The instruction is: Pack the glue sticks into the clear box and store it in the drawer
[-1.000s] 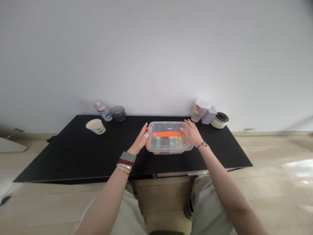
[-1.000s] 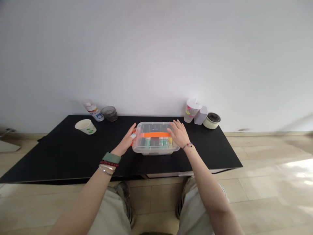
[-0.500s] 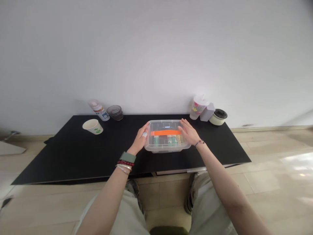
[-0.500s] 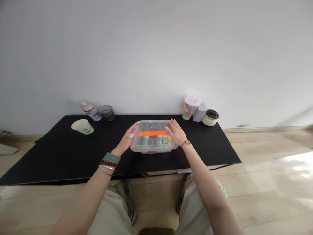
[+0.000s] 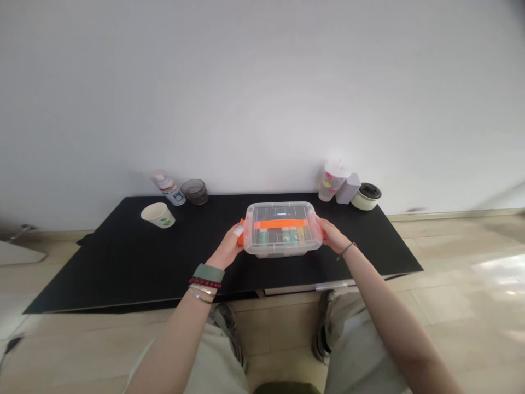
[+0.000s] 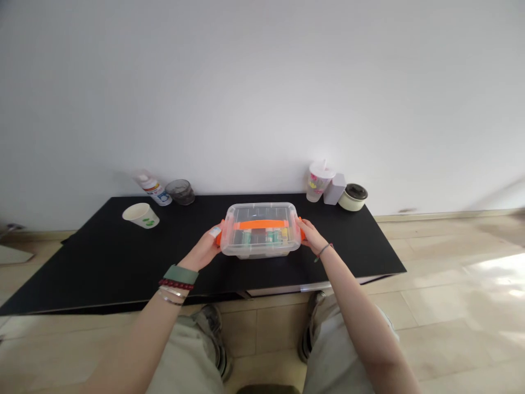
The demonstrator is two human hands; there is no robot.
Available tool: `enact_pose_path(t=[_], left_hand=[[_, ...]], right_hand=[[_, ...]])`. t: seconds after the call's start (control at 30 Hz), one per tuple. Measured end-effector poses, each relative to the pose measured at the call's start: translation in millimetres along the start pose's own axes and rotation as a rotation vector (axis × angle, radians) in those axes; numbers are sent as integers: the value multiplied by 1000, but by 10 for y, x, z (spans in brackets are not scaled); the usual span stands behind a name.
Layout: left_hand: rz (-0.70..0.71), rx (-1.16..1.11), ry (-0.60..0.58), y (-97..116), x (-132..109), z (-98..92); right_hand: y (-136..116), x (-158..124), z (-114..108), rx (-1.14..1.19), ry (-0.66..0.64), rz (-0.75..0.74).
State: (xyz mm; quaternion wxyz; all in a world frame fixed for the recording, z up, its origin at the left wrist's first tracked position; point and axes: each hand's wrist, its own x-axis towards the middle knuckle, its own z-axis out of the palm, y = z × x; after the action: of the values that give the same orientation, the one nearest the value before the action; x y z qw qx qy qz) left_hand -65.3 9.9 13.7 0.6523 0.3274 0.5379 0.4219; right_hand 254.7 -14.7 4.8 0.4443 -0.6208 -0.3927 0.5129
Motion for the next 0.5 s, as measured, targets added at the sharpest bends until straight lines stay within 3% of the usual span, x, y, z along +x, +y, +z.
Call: enact_pose_path(t=[0.07, 0.3, 0.4, 0.5], left_hand=[[14, -25, -58, 8, -35, 18], [296, 81, 11, -30, -17, 120], [383, 125, -6, -77, 17, 183], [378, 103, -23, -93, 29, 253]], right_hand=[[2, -21, 26, 53, -39, 22], [-18, 101, 65, -182, 27, -214], [-1, 128, 81, -241, 108, -281], [-10, 120, 103, -313, 196, -348]])
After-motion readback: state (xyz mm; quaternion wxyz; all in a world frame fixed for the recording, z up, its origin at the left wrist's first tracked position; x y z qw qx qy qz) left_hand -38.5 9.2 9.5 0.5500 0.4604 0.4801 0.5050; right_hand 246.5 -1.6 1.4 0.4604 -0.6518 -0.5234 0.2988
